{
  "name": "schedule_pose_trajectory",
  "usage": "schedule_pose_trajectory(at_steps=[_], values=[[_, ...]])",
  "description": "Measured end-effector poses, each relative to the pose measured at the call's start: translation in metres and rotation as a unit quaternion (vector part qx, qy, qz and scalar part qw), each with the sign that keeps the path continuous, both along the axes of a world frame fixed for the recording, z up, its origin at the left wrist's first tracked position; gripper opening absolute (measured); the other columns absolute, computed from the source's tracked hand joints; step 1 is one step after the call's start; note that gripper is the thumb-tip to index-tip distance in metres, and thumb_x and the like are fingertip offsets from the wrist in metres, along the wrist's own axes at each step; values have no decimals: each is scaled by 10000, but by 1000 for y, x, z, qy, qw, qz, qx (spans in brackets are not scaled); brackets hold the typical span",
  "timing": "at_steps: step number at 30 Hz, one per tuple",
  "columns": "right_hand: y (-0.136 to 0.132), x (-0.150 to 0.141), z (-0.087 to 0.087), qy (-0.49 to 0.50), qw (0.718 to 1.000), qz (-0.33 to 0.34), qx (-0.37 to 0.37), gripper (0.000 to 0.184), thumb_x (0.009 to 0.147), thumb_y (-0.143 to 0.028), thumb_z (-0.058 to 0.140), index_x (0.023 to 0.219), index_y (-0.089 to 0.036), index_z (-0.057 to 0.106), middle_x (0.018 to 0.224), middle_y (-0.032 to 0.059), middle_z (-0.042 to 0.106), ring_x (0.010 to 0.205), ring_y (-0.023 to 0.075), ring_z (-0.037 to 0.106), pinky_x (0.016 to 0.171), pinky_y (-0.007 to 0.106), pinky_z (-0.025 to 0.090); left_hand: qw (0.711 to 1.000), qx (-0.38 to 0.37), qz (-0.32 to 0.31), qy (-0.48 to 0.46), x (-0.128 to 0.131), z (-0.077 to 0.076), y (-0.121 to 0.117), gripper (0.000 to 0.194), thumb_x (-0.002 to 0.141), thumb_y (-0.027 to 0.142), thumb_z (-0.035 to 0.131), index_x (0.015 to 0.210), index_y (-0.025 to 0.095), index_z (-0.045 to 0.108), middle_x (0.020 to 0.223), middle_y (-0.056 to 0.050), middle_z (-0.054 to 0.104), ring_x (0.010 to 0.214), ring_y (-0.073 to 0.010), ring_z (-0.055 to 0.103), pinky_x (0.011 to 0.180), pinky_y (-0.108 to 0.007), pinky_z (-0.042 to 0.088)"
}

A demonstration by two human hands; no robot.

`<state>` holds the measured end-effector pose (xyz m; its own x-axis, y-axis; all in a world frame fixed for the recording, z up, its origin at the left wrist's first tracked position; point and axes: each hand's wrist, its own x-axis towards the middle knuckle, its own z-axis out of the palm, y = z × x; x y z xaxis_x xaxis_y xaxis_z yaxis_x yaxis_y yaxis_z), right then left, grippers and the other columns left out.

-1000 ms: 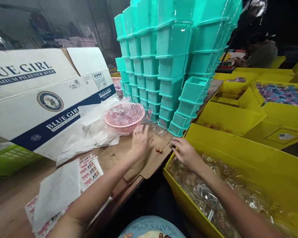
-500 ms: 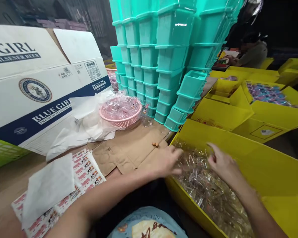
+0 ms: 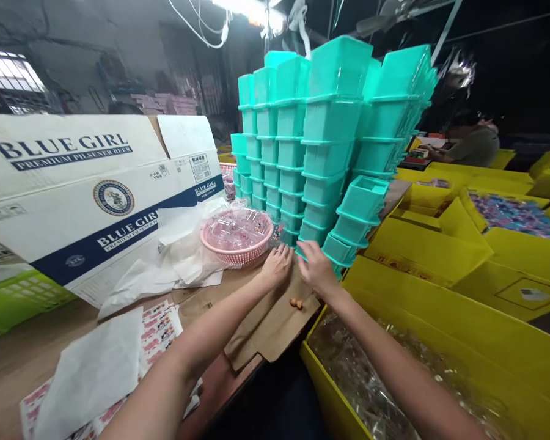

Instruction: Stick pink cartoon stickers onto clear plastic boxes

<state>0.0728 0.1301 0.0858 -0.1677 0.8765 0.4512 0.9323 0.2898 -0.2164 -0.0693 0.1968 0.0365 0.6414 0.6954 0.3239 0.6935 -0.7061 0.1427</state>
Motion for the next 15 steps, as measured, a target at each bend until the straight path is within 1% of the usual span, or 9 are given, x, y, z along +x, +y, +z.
schedule_pose_trajectory(at_steps=[2,3,5,6,8,9,11,13,15], values=[[46,-33,7,-16,1000,9,3,502,965,-204,399,1458,-114,412,1441,189,474,1266,302,518,1049,421,476,1000,14,6,12,-5,-6,9,530,885,132,422,1413,115,467,1424,-208,521,1387,-325,405,1136,-530,293],[62,-45,8,-24,1000,10,1,521,958,-210,430,1465,-97,390,1456,206,448,1227,315,534,1005,429,498,1000,20,5,15,-8,-10,9,528,888,161,439,1414,136,476,1427,-196,527,1384,-326,411,1136,-532,293],[79,-60,9,-38,999,11,-7,540,945,-250,497,1449,-87,390,1431,230,445,1136,329,560,910,441,531,999,27,6,16,-17,-16,4,493,913,234,442,1397,166,505,1422,-180,536,1373,-328,420,1134,-534,299],[82,-64,9,-43,999,10,-12,524,942,-281,520,1419,-90,417,1399,235,459,1114,333,555,880,444,535,999,28,11,13,-23,-19,1,468,922,271,445,1370,167,530,1409,-182,542,1368,-333,422,1129,-532,309],[82,-68,9,-52,998,8,-20,464,940,-352,546,1329,-106,488,1330,233,487,1134,348,512,859,449,531,999,24,34,0,-36,-21,-4,449,918,330,473,1314,137,562,1394,-209,531,1365,-351,416,1109,-522,342],[80,-68,9,-56,998,7,-23,432,938,-371,552,1285,-116,514,1305,230,495,1161,357,483,861,454,525,998,22,54,-12,-42,-22,-6,464,910,349,494,1307,115,552,1393,-229,514,1358,-361,416,1090,-520,365],[77,-66,10,-62,998,3,-30,373,934,-344,556,1242,-134,532,1276,219,507,1185,359,453,866,463,516,994,15,102,-43,-49,-25,-7,522,895,370,529,1337,94,485,1400,-250,476,1326,-372,438,1039,-520,412],[77,-64,11,-65,997,0,-38,392,918,-276,569,1280,-137,504,1258,208,519,1157,343,476,857,459,515,987,7,143,-78,-48,-30,-4,593,882,393,561,1378,107,404,1385,-239,475,1257,-358,496,992,-505,447],[81,-62,13,-63,997,-4,-46,483,894,-242,601,1342,-133,458,1270,208,515,1124,327,510,836,436,522,980,1,165,-109,-41,-35,1,655,865,408,595,1399,121,347,1327,-218,517,1188,-343,547,964,-490,465]])
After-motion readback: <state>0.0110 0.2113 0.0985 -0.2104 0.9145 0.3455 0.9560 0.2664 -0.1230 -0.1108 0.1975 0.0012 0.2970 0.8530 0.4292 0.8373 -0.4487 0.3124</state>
